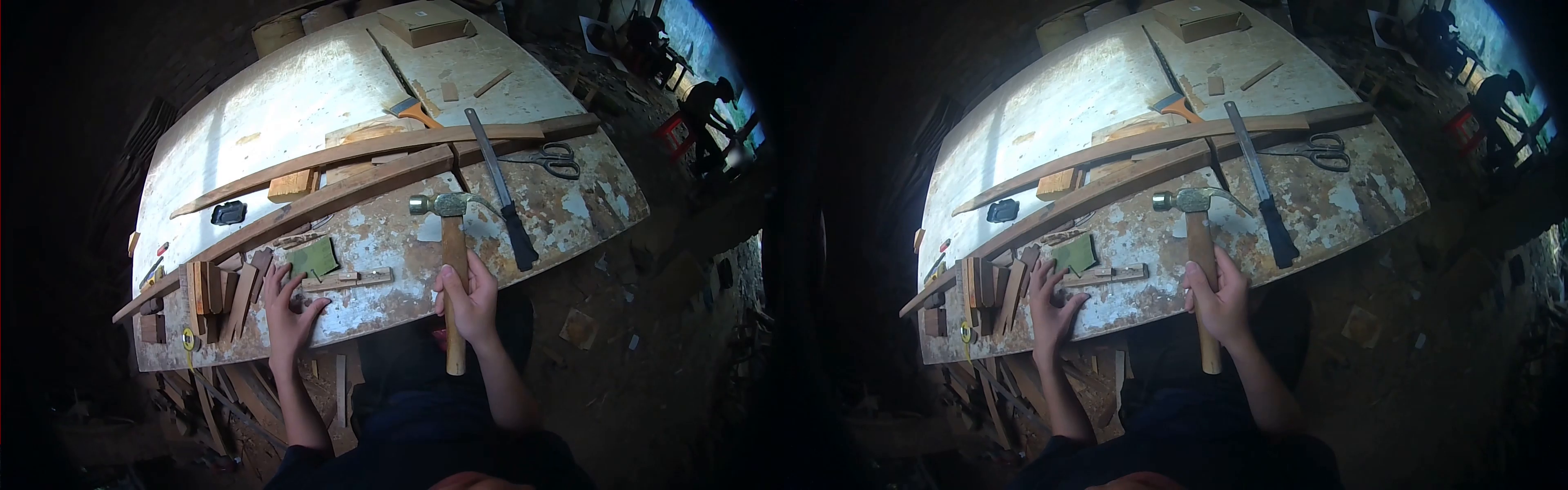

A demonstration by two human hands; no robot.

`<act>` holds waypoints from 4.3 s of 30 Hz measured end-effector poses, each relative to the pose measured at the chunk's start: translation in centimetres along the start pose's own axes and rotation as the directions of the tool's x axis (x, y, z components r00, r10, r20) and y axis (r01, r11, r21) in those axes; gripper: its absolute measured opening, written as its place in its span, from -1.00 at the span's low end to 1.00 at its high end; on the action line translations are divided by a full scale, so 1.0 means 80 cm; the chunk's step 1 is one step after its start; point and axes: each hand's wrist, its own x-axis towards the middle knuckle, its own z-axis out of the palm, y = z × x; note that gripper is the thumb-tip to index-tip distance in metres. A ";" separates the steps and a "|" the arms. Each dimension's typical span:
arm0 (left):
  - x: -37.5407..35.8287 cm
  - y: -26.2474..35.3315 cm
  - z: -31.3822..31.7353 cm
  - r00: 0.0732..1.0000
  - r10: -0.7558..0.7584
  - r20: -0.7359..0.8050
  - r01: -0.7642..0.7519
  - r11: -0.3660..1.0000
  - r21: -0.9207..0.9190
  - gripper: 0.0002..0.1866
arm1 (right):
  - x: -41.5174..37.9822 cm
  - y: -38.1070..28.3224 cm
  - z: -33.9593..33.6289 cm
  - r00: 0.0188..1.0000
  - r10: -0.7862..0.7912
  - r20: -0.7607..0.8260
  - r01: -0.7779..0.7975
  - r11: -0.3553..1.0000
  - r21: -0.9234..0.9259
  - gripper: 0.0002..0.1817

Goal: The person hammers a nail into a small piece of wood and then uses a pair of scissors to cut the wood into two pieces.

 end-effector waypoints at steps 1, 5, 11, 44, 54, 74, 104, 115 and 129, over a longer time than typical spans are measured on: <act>0.000 -0.006 0.000 1.000 0.028 0.003 -0.028 0.999 0.018 -0.41 | 0.001 -0.001 0.000 1.000 -0.003 0.002 0.003 1.000 -0.014 -0.72; 0.005 -0.004 -0.014 0.999 0.042 -0.018 -0.044 0.988 -0.145 -0.58 | 0.002 0.001 -0.001 1.000 -0.001 0.010 0.000 1.000 0.005 -0.69; 0.023 0.029 -0.019 0.992 -0.050 -0.115 -0.025 0.820 -0.571 -0.70 | 0.001 0.002 -0.001 1.000 0.003 0.006 -0.003 1.000 0.021 -0.63; 0.116 0.164 0.083 0.953 -0.034 -0.301 -0.266 0.382 -0.885 -0.54 | -0.101 -0.059 0.007 0.988 0.127 0.086 -0.115 0.985 -0.131 -0.25; 0.119 0.148 0.076 0.949 -0.115 -0.294 -0.244 0.323 -0.914 -0.54 | -0.101 -0.050 0.019 0.994 0.047 0.099 -0.020 0.965 -0.263 -0.26; 0.120 0.142 0.079 0.942 -0.169 -0.289 -0.226 0.315 -0.922 -0.57 | -0.080 -0.032 0.020 0.984 0.108 0.139 -0.034 0.889 -0.457 -0.30; 0.048 0.206 0.086 0.901 0.358 -0.246 -0.411 0.885 -0.220 -0.61 | 0.020 -0.023 -0.049 0.988 -0.043 -0.152 -0.011 0.942 -0.336 -0.31; 0.052 0.183 0.132 0.961 0.251 -0.113 -0.268 0.949 -0.169 -0.59 | 0.023 -0.033 -0.052 0.994 0.017 -0.112 -0.055 0.935 -0.351 -0.32; 0.052 0.180 0.126 0.966 0.238 -0.105 -0.258 0.928 -0.269 -0.58 | 0.021 -0.032 -0.053 0.994 0.026 -0.109 -0.062 0.938 -0.341 -0.31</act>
